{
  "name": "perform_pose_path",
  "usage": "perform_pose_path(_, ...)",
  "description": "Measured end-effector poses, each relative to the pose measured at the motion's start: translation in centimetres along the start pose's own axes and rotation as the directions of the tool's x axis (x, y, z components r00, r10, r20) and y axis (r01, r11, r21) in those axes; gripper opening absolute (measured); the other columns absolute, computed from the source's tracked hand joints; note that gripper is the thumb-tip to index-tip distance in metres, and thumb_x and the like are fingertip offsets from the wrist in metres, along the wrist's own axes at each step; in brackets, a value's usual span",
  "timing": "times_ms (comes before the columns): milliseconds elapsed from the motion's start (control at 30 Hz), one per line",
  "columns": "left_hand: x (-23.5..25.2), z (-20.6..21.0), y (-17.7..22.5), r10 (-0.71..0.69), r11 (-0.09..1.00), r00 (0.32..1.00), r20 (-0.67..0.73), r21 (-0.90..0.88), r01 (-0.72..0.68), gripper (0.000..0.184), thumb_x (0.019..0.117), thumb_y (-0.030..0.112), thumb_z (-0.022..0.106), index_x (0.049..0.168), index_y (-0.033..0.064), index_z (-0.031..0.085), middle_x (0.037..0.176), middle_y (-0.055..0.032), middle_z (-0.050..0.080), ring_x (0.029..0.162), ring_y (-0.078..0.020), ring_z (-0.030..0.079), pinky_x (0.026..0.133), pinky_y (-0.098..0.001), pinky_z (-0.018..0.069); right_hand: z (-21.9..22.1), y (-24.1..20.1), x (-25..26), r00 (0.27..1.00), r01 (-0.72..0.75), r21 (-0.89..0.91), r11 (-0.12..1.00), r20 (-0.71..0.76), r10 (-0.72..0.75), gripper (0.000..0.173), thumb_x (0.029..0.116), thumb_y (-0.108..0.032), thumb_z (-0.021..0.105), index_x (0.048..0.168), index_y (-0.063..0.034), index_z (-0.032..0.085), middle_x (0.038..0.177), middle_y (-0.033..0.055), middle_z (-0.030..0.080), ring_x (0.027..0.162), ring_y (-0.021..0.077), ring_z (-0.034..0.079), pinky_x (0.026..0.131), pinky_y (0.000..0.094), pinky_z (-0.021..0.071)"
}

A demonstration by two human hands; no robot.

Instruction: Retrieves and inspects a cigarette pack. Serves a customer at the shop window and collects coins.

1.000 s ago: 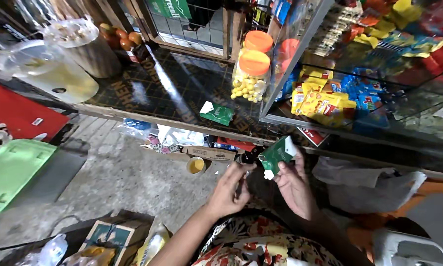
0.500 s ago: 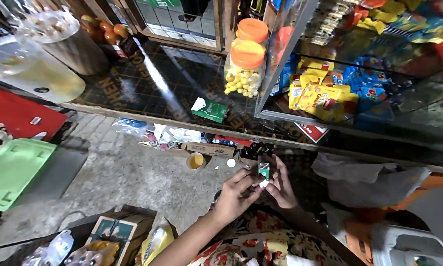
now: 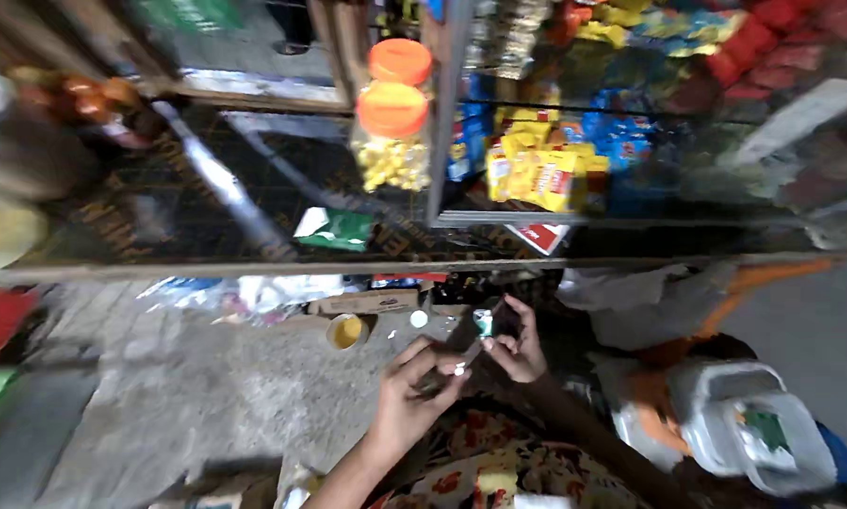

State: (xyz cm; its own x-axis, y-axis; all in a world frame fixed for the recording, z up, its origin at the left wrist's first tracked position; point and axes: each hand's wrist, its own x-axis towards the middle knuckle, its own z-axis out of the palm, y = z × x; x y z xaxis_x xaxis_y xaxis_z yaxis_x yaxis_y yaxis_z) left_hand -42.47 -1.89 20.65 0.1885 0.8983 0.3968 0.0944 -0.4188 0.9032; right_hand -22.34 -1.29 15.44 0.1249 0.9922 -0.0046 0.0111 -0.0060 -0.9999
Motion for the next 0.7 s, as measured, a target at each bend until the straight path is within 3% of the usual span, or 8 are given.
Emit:
perform_pose_path(100, 0.2, -0.3, 0.5, -0.023, 0.997, 0.996, 0.092, -0.074, 0.030, 0.022, 0.0859, 0.022, 0.081, 0.106, 0.0266, 0.073, 0.104, 0.0142, 0.069, 0.089, 0.0025, 0.068, 0.075, -0.0162, 0.0600, -2.6, 1.1, -1.9, 0.976, -0.143, -0.051, 0.988, -0.175, 0.132, 0.086, 0.0785, -0.018, 0.083, 0.148, 0.0050, 0.038, 0.144, 0.0216, 0.050, 0.112, 0.0168, 0.065, 0.082, 0.0304, 0.0609)
perform_pose_path(167, 0.8, -0.4, 0.6, -0.014, 0.993, 0.984, 0.180, -0.115, 0.035, 0.027, 0.0854, 0.023, 0.082, 0.109, 0.0319, 0.073, 0.107, 0.0202, 0.068, 0.093, 0.0051, 0.066, 0.078, -0.0148, 0.0585, -4.8, 0.5, -3.1, 0.888, -0.364, 0.001, 0.931, -0.302, 0.348, 0.082, 0.0826, -0.016, 0.079, 0.151, 0.0002, 0.037, 0.140, 0.0220, 0.054, 0.114, 0.0205, 0.064, 0.090, 0.0349, 0.0584)
perform_pose_path(233, 1.6, -0.1, 0.2, -0.001, 0.985, 0.965, 0.262, -0.165, 0.046, 0.031, 0.0853, 0.021, 0.082, 0.112, 0.0335, 0.072, 0.109, 0.0222, 0.067, 0.095, 0.0058, 0.066, 0.081, -0.0143, 0.0578, -7.8, 1.1, -4.6, 0.806, -0.406, 0.080, 0.910, -0.439, 0.398, 0.078, 0.0887, -0.017, 0.075, 0.152, 0.0024, 0.033, 0.139, 0.0236, 0.054, 0.116, 0.0234, 0.063, 0.095, 0.0378, 0.0560)
perform_pose_path(400, 3.3, 2.8, -0.5, -0.009, 0.963, 0.918, 0.397, -0.243, 0.115, 0.032, 0.0845, 0.017, 0.082, 0.112, 0.0316, 0.073, 0.108, 0.0210, 0.069, 0.096, 0.0046, 0.067, 0.080, -0.0151, 0.0592, -18.6, 0.0, -7.7, 0.416, -0.449, 0.006, 0.894, -0.884, 0.215, 0.067, 0.0932, -0.012, 0.073, 0.148, 0.0079, 0.039, 0.129, 0.0265, 0.060, 0.111, 0.0275, 0.064, 0.095, 0.0421, 0.0555)
perform_pose_path(533, 4.9, 5.6, -0.8, 0.035, 0.952, 0.869, 0.493, -0.282, 0.121, 0.029, 0.0870, 0.017, 0.080, 0.113, 0.0287, 0.072, 0.108, 0.0183, 0.069, 0.094, 0.0041, 0.067, 0.079, -0.0158, 0.0598, -30.1, 1.5, -11.2, 0.102, -0.517, -0.049, 0.854, -0.995, 0.005, 0.081, 0.0896, -0.026, 0.078, 0.149, 0.0096, 0.035, 0.143, 0.0336, 0.047, 0.131, 0.0387, 0.052, 0.110, 0.0460, 0.0453)
perform_pose_path(600, 5.5, 6.7, -1.2, 0.045, 0.950, 0.850, 0.525, -0.286, 0.127, 0.028, 0.0877, 0.018, 0.080, 0.113, 0.0274, 0.073, 0.107, 0.0173, 0.070, 0.095, 0.0039, 0.068, 0.081, -0.0162, 0.0599, -34.0, 2.0, -12.1, -0.030, -0.617, 0.031, 0.786, -0.999, 0.017, 0.090, 0.0876, -0.041, 0.078, 0.150, 0.0084, 0.037, 0.153, 0.0393, 0.031, 0.142, 0.0496, 0.036, 0.116, 0.0529, 0.0348)
perform_pose_path(667, 6.2, 7.2, -1.6, 0.026, 0.950, 0.829, 0.558, -0.272, 0.154, 0.028, 0.0877, 0.017, 0.080, 0.113, 0.0272, 0.073, 0.107, 0.0164, 0.070, 0.095, 0.0030, 0.068, 0.080, -0.0173, 0.0606, -35.1, 2.1, -11.8, -0.057, -0.703, 0.087, 0.706, -0.996, 0.066, 0.086, 0.0917, -0.049, 0.072, 0.150, 0.0054, 0.041, 0.159, 0.0402, 0.018, 0.146, 0.0557, 0.024, 0.118, 0.0586, 0.0287)
perform_pose_path(700, 6.6, 7.4, -1.8, 0.014, 0.950, 0.826, 0.564, -0.266, 0.165, 0.028, 0.0875, 0.016, 0.080, 0.113, 0.0271, 0.073, 0.108, 0.0160, 0.070, 0.095, 0.0026, 0.069, 0.080, -0.0178, 0.0610, -34.3, 2.0, -10.9, 0.011, -0.711, 0.038, 0.702, -0.998, 0.065, 0.077, 0.0963, -0.044, 0.067, 0.149, 0.0058, 0.043, 0.159, 0.0400, 0.020, 0.146, 0.0551, 0.026, 0.118, 0.0581, 0.0290)
